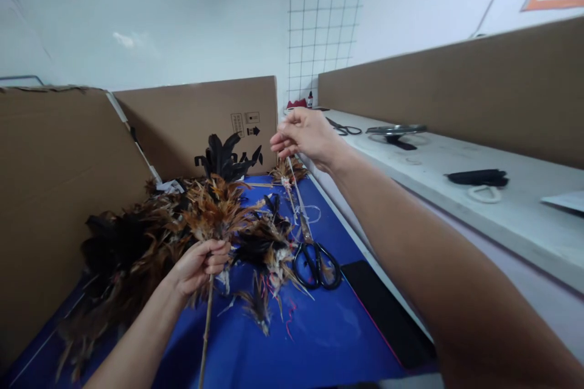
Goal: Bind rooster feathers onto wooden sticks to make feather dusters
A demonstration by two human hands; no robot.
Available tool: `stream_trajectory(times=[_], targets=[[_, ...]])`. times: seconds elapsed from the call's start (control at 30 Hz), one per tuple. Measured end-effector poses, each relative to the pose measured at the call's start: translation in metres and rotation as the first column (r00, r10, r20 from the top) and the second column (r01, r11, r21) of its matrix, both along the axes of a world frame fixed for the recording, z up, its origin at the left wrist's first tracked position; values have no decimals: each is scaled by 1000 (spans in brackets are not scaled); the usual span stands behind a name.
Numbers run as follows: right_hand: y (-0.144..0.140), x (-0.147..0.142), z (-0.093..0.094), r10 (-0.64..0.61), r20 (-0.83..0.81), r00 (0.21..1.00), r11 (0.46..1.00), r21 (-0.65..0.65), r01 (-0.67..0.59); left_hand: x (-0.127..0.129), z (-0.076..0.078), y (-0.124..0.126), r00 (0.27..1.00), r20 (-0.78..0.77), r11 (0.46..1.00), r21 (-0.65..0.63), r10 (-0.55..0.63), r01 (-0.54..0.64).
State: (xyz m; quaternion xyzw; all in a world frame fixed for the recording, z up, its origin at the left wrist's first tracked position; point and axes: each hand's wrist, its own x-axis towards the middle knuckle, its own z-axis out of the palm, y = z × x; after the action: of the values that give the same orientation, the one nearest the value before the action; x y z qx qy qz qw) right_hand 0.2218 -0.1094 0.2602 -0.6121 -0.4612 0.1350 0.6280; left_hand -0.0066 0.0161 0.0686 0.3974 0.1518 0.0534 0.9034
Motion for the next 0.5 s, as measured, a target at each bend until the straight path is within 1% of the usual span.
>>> stream_trajectory(times=[0.1,0.2,0.3,0.37,0.43,0.5], targets=[[0,-2,16,-13,97,995,997,80,6,-2,0,-1,1000,-4,1000,7,13,-13],[-4,-12,40,-3,189,982,988,151,-26,-3,1,-1,999,-6,999,8,34,-34],[-12,-34,64,32,216,976,984,166,-69,-4,3,0,999,8,999,-17,39,-38],[-17,-53,76,55,217,975,981,170,-93,-4,4,1,999,27,999,-35,37,-36],[-22,-71,82,89,246,965,975,178,-135,-4,7,2,998,51,998,-46,40,-38],[-25,-87,85,146,298,943,966,163,-201,-5,11,2,997,67,998,-48,39,-36]])
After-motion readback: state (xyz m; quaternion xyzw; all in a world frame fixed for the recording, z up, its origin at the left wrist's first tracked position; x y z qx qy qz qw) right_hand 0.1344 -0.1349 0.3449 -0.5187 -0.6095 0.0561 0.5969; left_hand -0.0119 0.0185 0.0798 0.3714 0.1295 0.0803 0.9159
